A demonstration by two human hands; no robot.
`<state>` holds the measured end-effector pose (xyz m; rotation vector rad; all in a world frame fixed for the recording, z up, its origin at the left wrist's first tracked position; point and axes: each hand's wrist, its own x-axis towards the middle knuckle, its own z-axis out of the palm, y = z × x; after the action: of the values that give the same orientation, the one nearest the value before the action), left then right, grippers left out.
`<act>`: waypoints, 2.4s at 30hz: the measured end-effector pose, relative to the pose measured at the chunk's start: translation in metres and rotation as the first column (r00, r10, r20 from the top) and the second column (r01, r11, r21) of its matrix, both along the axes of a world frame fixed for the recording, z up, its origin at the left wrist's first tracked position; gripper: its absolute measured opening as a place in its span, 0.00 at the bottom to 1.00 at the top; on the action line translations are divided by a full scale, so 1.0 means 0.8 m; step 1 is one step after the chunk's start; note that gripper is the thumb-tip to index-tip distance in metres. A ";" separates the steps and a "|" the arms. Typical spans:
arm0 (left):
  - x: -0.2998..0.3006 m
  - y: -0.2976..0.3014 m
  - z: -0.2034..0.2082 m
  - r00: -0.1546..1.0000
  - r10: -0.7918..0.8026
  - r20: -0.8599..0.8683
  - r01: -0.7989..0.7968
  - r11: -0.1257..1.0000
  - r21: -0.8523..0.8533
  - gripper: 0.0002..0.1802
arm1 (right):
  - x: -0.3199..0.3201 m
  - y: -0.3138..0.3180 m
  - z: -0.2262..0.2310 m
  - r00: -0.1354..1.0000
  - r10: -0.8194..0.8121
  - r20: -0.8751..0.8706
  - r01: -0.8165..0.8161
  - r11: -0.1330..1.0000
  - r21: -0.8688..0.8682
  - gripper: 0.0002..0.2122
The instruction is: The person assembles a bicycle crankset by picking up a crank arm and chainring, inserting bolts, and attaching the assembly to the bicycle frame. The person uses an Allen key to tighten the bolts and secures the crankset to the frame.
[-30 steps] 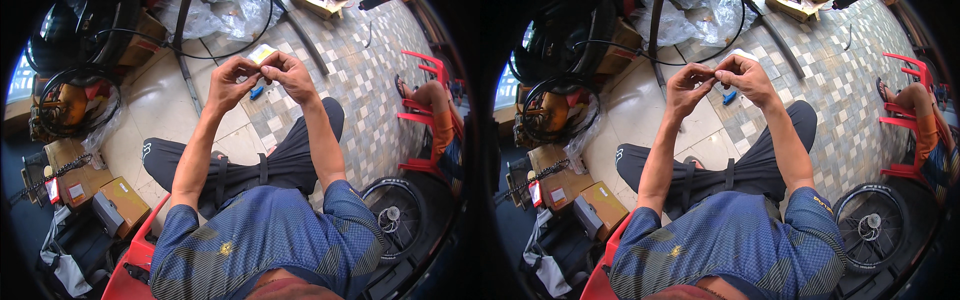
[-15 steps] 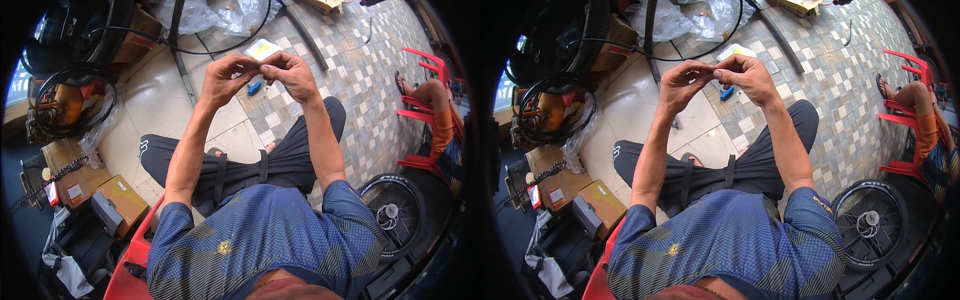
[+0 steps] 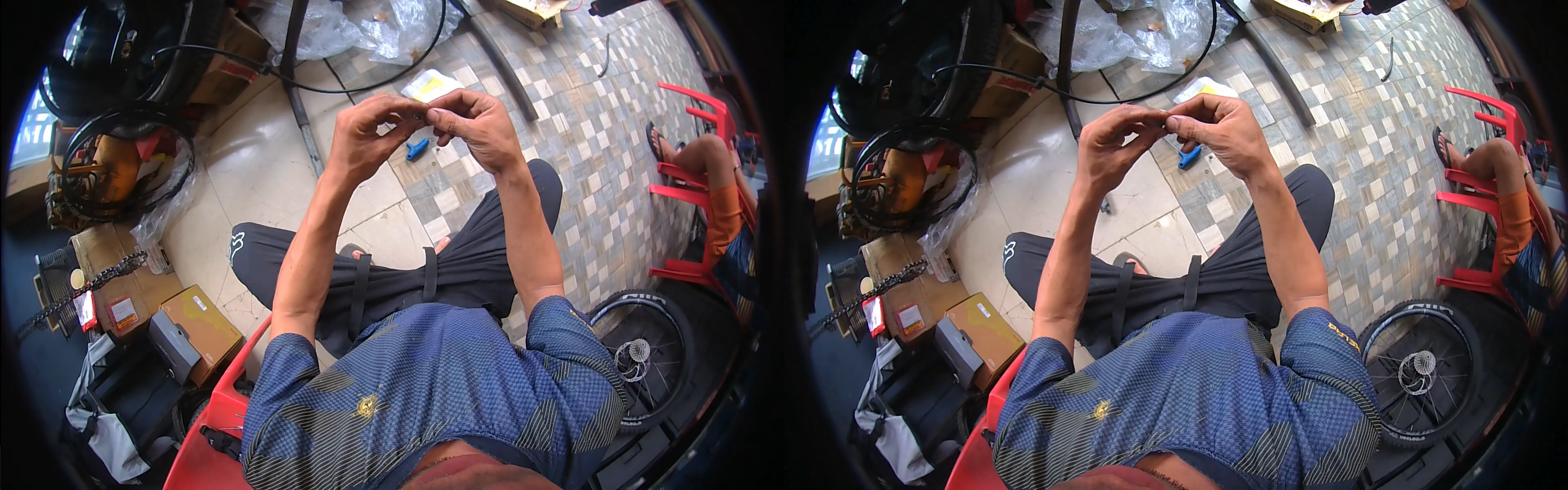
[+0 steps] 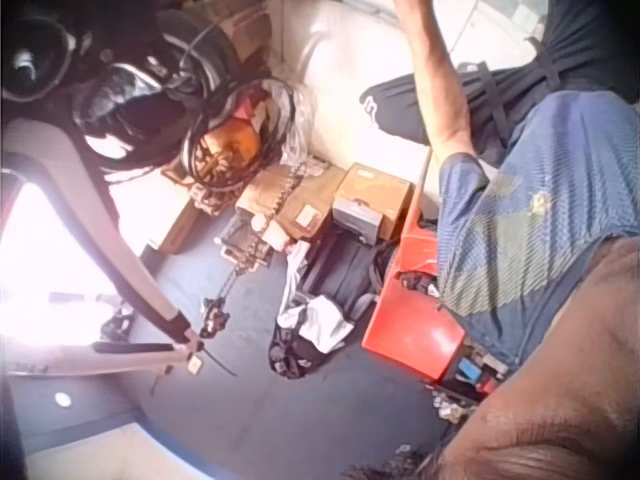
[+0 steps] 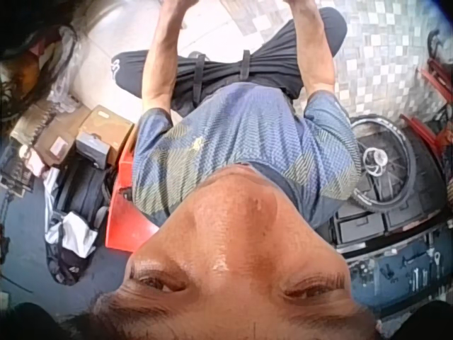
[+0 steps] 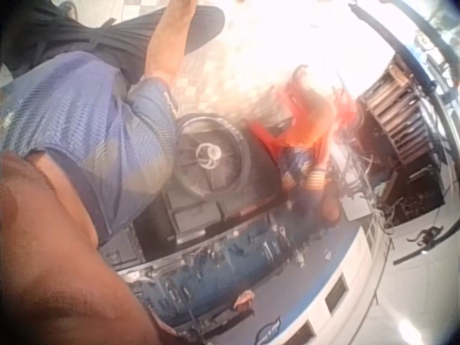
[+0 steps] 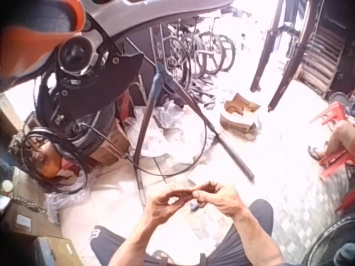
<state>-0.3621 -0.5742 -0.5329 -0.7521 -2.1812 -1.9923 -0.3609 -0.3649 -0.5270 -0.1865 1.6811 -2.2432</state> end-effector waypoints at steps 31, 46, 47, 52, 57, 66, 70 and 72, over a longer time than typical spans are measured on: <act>0.018 0.004 -0.015 0.976 -0.096 0.195 0.045 0.967 0.252 0.12 | 0.016 -0.017 -0.002 0.999 -0.045 0.010 0.045 0.997 -0.064 0.09; 0.015 0.002 -0.008 0.995 -0.017 0.101 0.008 0.996 0.093 0.12 | 0.012 -0.014 0.000 0.997 -0.078 -0.025 0.076 0.994 -0.073 0.08; 0.015 0.001 -0.009 0.991 -0.039 0.125 0.021 0.990 0.141 0.12 | 0.011 -0.012 -0.002 0.996 -0.084 -0.037 0.080 0.993 -0.090 0.08; 0.014 -0.007 -0.014 0.959 0.001 0.283 -0.074 0.966 0.248 0.12 | -0.003 0.006 -0.023 0.997 -0.071 0.024 0.075 0.941 -0.329 0.09; 0.019 -0.044 -0.022 0.962 0.103 0.253 -0.089 0.994 -0.065 0.11 | -0.053 0.029 -0.104 0.973 -0.192 0.128 0.217 0.949 -0.229 0.11; 0.047 -0.095 -0.085 0.926 0.155 0.345 0.030 0.878 -0.477 0.09 | -0.055 0.058 -0.377 0.971 -0.231 -0.058 0.124 0.283 0.951 0.13; 0.046 -0.085 -0.068 0.915 0.137 0.381 0.075 0.867 -0.493 0.09 | -0.014 0.047 -0.416 0.981 -0.191 -0.036 0.073 0.187 0.980 0.13; 0.046 -0.089 -0.076 0.908 0.156 0.388 0.065 0.864 -0.499 0.09 | -0.007 0.043 -0.427 0.978 -0.200 -0.067 0.103 0.178 0.979 0.11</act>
<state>-0.3251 -0.6458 -0.5936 -0.3072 -3.0031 -1.6812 -0.3666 -0.3307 -0.8684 0.4197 2.7912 -0.7293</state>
